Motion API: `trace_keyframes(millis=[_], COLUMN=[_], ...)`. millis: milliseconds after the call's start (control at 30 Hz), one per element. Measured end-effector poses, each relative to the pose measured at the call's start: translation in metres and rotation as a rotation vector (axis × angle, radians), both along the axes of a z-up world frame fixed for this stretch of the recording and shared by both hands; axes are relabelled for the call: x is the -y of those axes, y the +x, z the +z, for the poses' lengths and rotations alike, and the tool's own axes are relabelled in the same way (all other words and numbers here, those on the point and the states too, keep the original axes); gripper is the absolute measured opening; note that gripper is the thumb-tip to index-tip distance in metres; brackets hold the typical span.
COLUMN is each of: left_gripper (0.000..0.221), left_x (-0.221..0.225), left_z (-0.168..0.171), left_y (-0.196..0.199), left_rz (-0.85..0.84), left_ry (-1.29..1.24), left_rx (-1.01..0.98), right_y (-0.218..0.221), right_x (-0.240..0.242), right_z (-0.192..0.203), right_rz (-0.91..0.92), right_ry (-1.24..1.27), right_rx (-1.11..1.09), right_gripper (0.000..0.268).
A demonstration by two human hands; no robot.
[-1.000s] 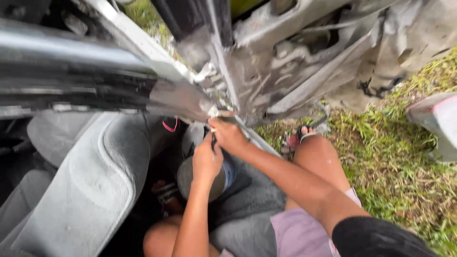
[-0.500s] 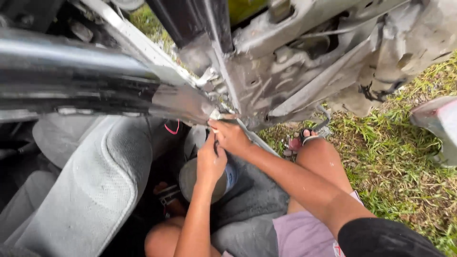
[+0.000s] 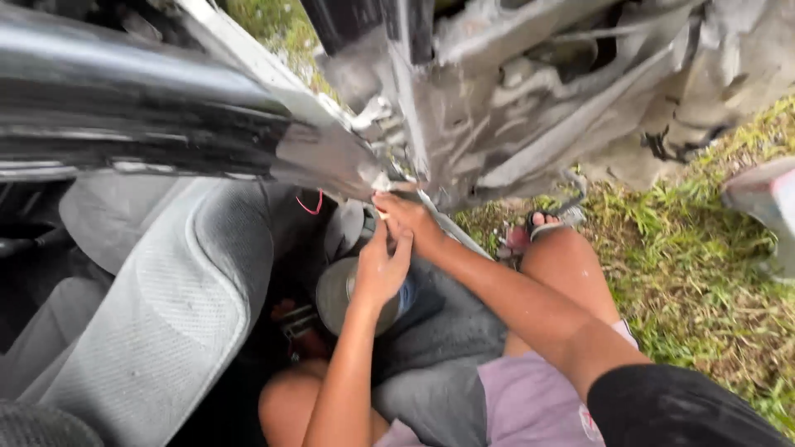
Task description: Sanding the metal frame of a car door using sandpaper and water to prepare the surface.
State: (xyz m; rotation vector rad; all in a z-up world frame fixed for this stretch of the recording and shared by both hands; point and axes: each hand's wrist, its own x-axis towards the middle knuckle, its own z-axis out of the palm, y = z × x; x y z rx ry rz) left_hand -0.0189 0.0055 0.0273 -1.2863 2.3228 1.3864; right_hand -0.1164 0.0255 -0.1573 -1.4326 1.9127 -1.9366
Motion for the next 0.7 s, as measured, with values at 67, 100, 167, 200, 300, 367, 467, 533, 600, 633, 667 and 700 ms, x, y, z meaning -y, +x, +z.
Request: trace_keyframes(millis=[67, 100, 167, 200, 300, 367, 467, 533, 600, 633, 667, 700], left_gripper=[0.089, 0.098, 0.097, 0.096, 0.103, 0.103, 0.104, 0.103, 0.096, 0.096, 0.094, 0.093], left_x=[-0.012, -0.01, -0.004, -0.004, -0.006, -0.006, -0.004, -0.002, -0.01, -0.015, -0.012, -0.009], left_z=[0.009, 0.015, 0.024, 0.024, 0.019, 0.026, 0.007, 0.019, 0.059, 0.051, 0.045, 0.04], left_y=[0.012, 0.01, 0.004, -0.001, 0.011, 0.005, 0.011, 0.006, -0.009, 0.007, 0.005, 0.002], left_rz=[-0.003, -0.005, 0.024, 0.018, 0.034, 0.028, 0.019, 0.059, -0.003, 0.004, 0.015, 0.027], left_ry=[0.029, 0.048, 0.043, 0.05, 0.06, 0.073, 0.08, 0.083, 0.067, 0.078, 0.067, 0.057], left_rx=[0.043, 0.078, 0.056, 0.022, 0.092, 0.077, 0.056, 0.077, 0.028, 0.038, 0.036, 0.034], right_y=[-0.017, -0.037, -0.016, -0.007, 0.01, 0.003, 0.01, 0.006, -0.006, 0.015, 0.011, 0.007], right_x=[0.003, 0.013, 0.017, 0.009, 0.005, -0.001, 0.007, 0.015, 0.003, -0.004, 0.001, 0.006], right_z=[-0.005, -0.003, -0.013, -0.021, -0.008, -0.006, -0.04, -0.036, -0.001, -0.007, -0.008, -0.009], right_rz=[-0.016, -0.031, 0.003, 0.002, -0.063, 0.015, 0.068, 0.087, 0.041, 0.048, 0.027, 0.007], right_ry=[-0.019, -0.049, -0.062, -0.061, 0.033, 0.003, -0.053, -0.072, -0.05, -0.039, -0.034, -0.029], right_rx=[-0.022, -0.052, -0.028, -0.018, -0.066, -0.017, 0.08, 0.158, -0.03, -0.02, -0.025, -0.029], right_gripper=[0.03, 0.03, 0.03, 0.031, 0.031, 0.03, 0.031, 0.034, 0.03, 0.03, 0.031, 0.032])
